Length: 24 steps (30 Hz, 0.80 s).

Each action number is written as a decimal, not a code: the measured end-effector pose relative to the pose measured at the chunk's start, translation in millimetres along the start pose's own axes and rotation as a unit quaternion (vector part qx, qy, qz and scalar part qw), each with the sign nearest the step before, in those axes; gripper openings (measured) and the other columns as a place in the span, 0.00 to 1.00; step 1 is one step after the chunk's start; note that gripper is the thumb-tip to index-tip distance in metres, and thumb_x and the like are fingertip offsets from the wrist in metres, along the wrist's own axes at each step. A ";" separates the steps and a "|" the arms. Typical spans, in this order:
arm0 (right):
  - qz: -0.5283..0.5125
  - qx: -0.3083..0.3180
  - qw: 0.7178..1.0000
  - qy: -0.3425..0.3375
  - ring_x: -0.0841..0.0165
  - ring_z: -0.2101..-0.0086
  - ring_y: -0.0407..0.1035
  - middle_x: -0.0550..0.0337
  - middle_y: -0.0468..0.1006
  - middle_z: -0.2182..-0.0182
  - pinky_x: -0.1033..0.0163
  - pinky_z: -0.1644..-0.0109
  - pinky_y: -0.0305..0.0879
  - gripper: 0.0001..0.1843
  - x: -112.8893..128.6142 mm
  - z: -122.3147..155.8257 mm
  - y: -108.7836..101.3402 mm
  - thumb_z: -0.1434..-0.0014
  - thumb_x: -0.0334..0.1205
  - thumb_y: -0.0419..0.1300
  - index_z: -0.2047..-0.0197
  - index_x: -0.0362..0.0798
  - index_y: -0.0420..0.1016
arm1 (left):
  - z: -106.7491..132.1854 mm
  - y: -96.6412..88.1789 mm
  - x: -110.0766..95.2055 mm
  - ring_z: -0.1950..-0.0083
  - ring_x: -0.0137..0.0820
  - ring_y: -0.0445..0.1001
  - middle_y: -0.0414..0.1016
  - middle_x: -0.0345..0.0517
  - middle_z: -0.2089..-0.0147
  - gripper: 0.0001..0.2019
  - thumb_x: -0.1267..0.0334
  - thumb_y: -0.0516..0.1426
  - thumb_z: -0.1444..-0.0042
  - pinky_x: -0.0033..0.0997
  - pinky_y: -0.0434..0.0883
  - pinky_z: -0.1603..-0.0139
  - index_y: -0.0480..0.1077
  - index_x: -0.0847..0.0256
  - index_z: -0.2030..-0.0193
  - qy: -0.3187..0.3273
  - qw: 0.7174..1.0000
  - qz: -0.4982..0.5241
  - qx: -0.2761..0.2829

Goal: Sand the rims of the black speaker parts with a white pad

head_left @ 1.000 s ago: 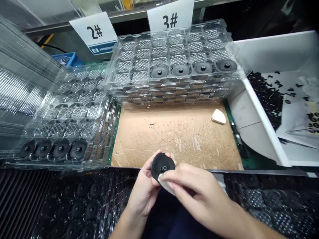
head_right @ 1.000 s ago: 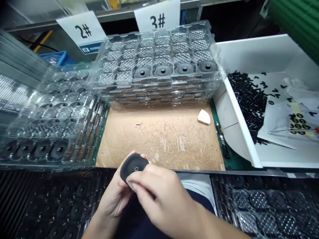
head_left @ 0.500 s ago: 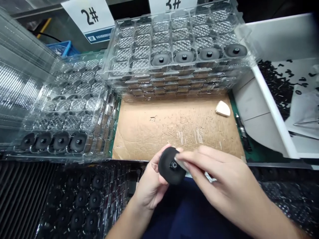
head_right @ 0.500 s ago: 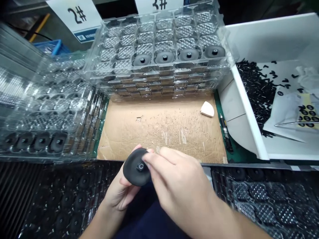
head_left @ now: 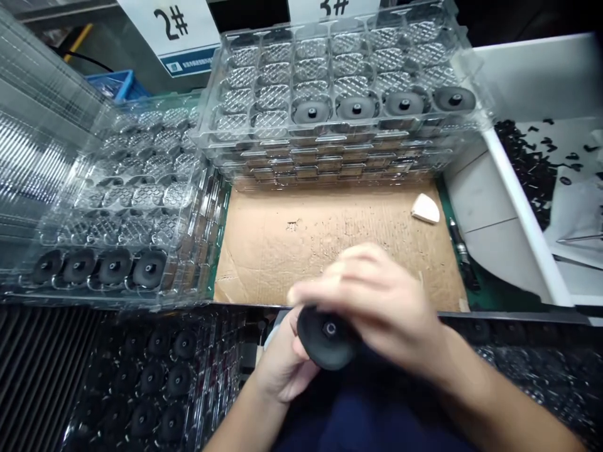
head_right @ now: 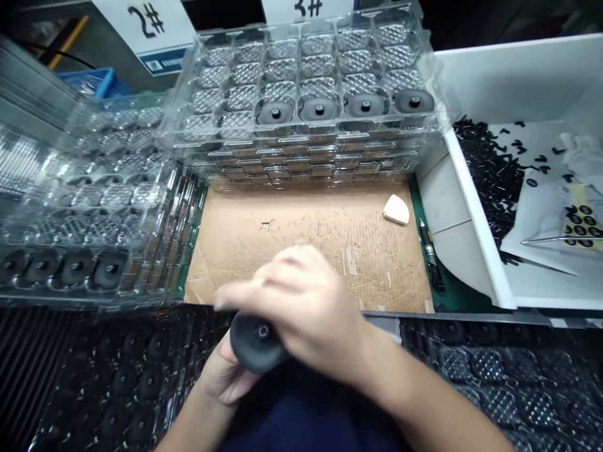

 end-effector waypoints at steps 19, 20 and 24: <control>0.125 -0.030 0.939 0.319 0.64 0.70 0.69 0.50 0.71 0.65 0.57 0.67 0.69 0.18 -94.5 97.6 46.1 0.37 0.40 0.50 0.50 0.41 0.73 | -13.8 4.0 -4.8 0.48 0.38 0.74 0.75 0.43 0.47 0.26 0.55 0.68 0.60 0.31 0.73 0.50 0.73 0.52 0.50 -0.035 0.985 0.137 0.101; 0.120 -0.036 0.941 0.313 0.65 0.71 0.69 0.52 0.72 0.65 0.59 0.67 0.69 0.17 -90.6 87.3 40.7 0.36 0.41 0.50 0.50 0.42 0.72 | -13.9 4.9 -4.7 0.49 0.38 0.74 0.75 0.43 0.47 0.26 0.56 0.68 0.60 0.31 0.73 0.49 0.72 0.52 0.50 -0.025 0.987 0.132 0.091; 0.081 -0.097 0.969 0.213 0.65 0.60 0.69 0.55 0.74 0.57 0.62 0.59 0.65 0.13 -41.3 35.3 19.8 0.35 0.37 0.52 0.49 0.47 0.70 | -12.8 6.1 -4.4 0.48 0.37 0.73 0.75 0.45 0.49 0.28 0.55 0.69 0.61 0.30 0.70 0.48 0.72 0.54 0.50 0.021 0.995 0.088 0.044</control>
Point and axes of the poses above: each hand's wrist, its own z-axis away from the middle knuckle, its own y-axis out of the palm, x = y × z, the point moved 4 cm from there along -z, towards the middle knuckle
